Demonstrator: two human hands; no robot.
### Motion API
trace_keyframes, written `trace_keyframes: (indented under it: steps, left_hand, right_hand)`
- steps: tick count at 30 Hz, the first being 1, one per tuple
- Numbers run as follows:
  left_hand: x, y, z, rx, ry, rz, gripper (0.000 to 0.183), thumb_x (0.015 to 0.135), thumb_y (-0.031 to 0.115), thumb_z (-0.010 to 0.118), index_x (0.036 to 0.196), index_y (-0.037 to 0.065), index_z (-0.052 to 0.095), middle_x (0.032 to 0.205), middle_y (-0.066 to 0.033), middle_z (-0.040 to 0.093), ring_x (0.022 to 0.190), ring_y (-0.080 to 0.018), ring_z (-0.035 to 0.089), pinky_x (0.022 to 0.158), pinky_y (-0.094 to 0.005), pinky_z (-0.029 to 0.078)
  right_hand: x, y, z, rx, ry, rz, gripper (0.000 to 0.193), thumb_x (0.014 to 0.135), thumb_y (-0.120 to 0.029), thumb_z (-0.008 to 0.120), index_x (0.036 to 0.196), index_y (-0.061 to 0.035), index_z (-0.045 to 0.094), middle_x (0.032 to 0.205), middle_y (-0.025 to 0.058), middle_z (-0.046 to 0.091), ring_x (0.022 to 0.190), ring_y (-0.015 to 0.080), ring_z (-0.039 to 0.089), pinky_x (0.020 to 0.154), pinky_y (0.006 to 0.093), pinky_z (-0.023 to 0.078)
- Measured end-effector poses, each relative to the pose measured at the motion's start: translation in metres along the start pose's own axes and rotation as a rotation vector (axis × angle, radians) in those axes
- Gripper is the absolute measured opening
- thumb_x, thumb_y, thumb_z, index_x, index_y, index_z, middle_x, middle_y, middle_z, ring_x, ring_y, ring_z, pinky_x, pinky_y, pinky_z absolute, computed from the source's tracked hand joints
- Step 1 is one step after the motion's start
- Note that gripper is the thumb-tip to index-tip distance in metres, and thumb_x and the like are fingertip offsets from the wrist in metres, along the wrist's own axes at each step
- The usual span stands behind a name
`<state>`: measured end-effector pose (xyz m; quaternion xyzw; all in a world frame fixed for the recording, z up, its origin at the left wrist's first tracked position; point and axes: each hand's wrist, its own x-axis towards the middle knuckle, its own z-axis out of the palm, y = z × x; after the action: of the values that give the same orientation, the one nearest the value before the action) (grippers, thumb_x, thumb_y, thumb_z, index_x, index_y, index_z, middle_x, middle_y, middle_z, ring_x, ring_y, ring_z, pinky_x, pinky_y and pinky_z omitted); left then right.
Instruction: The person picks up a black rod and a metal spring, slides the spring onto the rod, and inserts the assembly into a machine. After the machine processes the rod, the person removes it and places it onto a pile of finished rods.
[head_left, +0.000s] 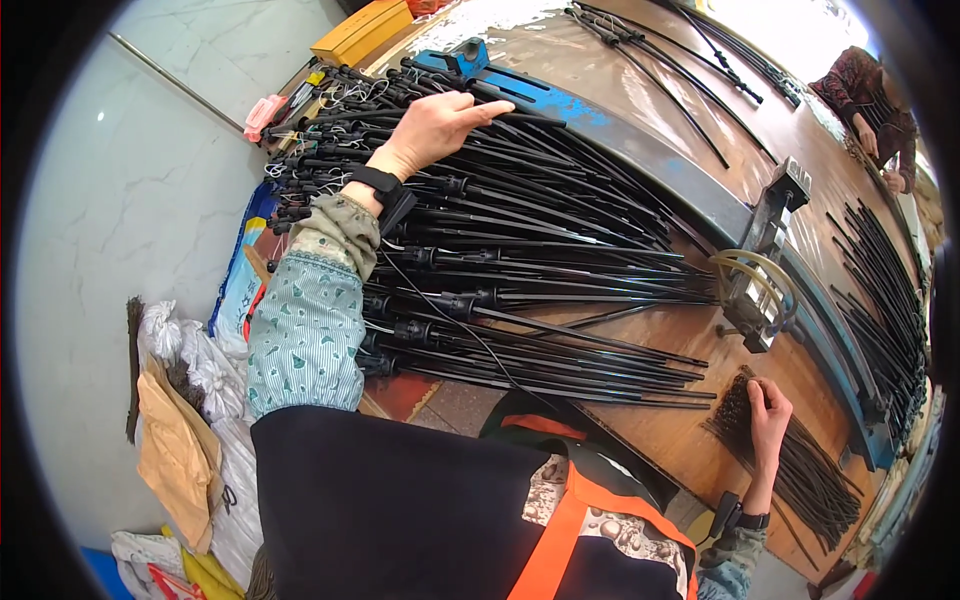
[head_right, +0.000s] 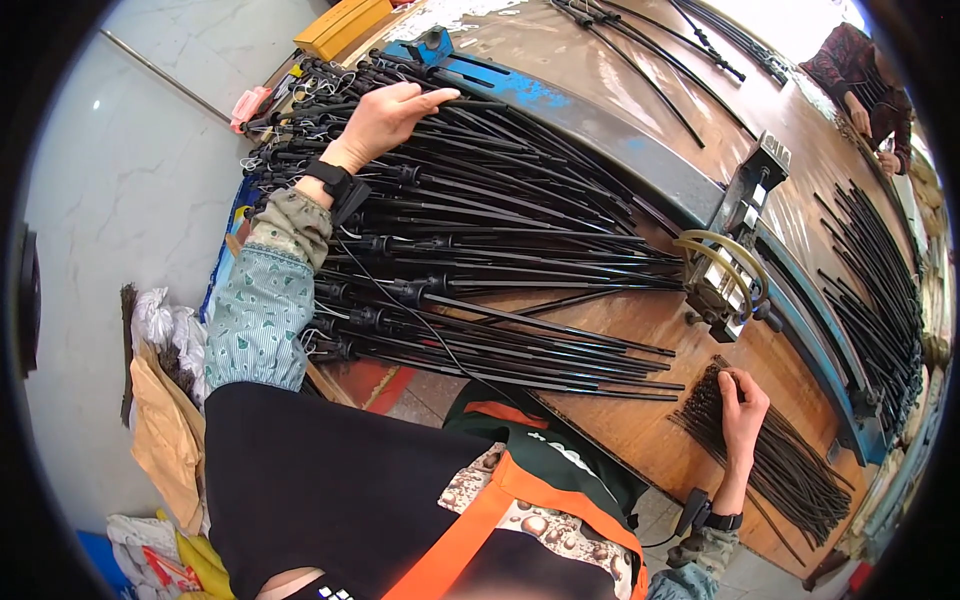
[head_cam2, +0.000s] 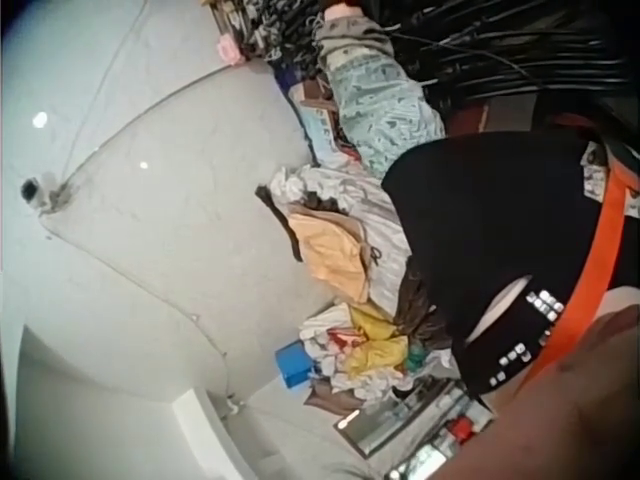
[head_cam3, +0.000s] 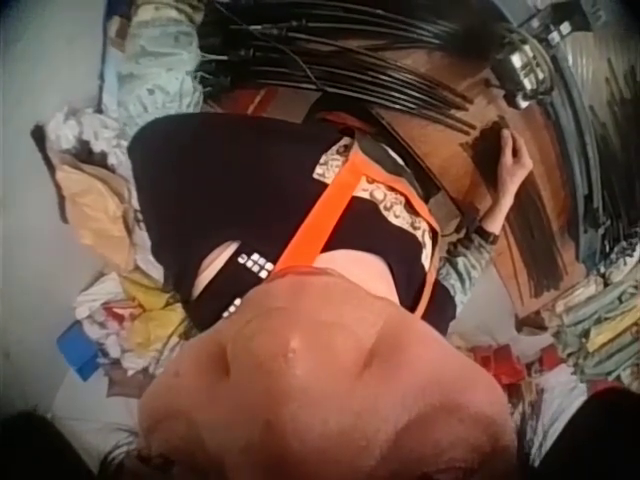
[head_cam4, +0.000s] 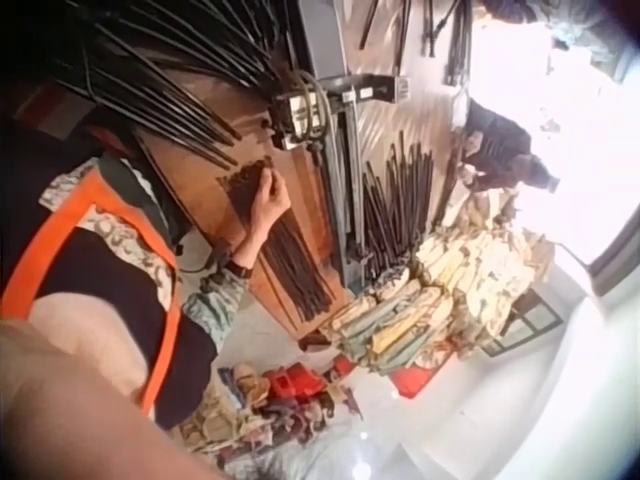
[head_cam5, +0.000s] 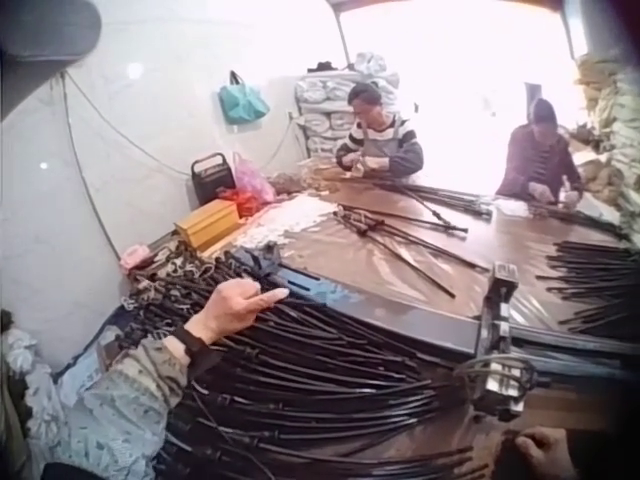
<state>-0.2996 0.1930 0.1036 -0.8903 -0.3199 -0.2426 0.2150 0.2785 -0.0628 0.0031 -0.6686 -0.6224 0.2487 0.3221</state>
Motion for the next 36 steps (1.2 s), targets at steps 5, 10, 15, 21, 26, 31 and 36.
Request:
trace_keyframes:
  steps: [5,10,15,21,26,31,36]
  left_hand:
    - [0.0,-0.014,0.002,-0.175,0.051,-0.202,0.053,0.083,-0.004,0.062,0.13,0.022,0.063,0.076,-0.005,0.056,0.069,-0.0222,0.06,0.065,-0.0339,0.052]
    - [0.007,-0.027,-0.002,-0.113,0.148,-0.154,0.055,0.085,-0.009,0.058,0.131,0.021,0.062,0.08,-0.0056,0.058,0.075,-0.022,0.062,0.068,-0.033,0.054]
    - [0.005,-0.026,0.007,-0.221,0.159,-0.147,0.052,0.087,-0.009,0.058,0.13,0.02,0.063,0.081,-0.0046,0.058,0.076,-0.0212,0.06,0.07,-0.0327,0.053]
    - [0.009,-0.012,0.003,-0.201,0.211,-0.085,0.051,0.085,-0.008,0.06,0.128,0.019,0.065,0.08,-0.003,0.057,0.074,-0.0192,0.058,0.07,-0.0309,0.052]
    - [0.049,0.03,-0.005,-0.165,0.281,0.112,0.049,0.083,-0.006,0.063,0.125,0.018,0.067,0.079,-0.0008,0.057,0.074,-0.0181,0.056,0.068,-0.0286,0.051]
    - [0.056,0.044,-0.019,-0.076,0.241,0.213,0.046,0.08,-0.004,0.067,0.122,0.016,0.069,0.079,0.0014,0.058,0.071,-0.0181,0.055,0.066,-0.0299,0.051]
    - [0.072,0.064,-0.029,-0.062,0.267,0.235,0.047,0.081,0.001,0.068,0.124,0.02,0.067,0.079,0.0,0.059,0.068,-0.0196,0.056,0.063,-0.0318,0.052]
  right_hand:
    - [0.0,0.001,0.002,-0.014,-0.005,0.01,0.02,0.094,-0.016,0.066,0.094,0.0039,0.066,0.075,0.0048,0.062,0.071,0.0103,0.054,0.066,0.0258,0.044]
    - [-0.001,-0.001,0.002,-0.037,-0.002,0.02,0.02,0.094,-0.016,0.066,0.094,0.0039,0.066,0.075,0.0054,0.063,0.071,0.0109,0.054,0.066,0.0261,0.045]
    - [0.0,-0.002,0.003,-0.057,0.002,0.006,0.02,0.094,-0.016,0.067,0.095,0.0039,0.066,0.076,0.006,0.063,0.071,0.0117,0.055,0.067,0.0265,0.045]
    - [0.001,-0.003,0.002,-0.066,-0.018,0.022,0.019,0.094,-0.015,0.066,0.095,0.0039,0.066,0.076,0.0068,0.063,0.071,0.0123,0.056,0.067,0.0268,0.046]
    - [-0.001,0.006,-0.001,-0.064,-0.012,0.015,0.019,0.094,-0.015,0.066,0.095,0.0039,0.066,0.077,0.0069,0.063,0.072,0.0124,0.056,0.067,0.0267,0.046]
    - [-0.004,-0.002,0.001,-0.032,-0.006,-0.008,0.018,0.093,-0.014,0.066,0.095,0.0036,0.066,0.078,0.0075,0.063,0.072,0.0135,0.057,0.068,0.027,0.046]
    - [-0.003,0.005,0.003,-0.036,0.027,-0.059,0.016,0.092,-0.013,0.067,0.095,0.0035,0.066,0.079,0.0089,0.064,0.072,0.015,0.058,0.069,0.0276,0.046]
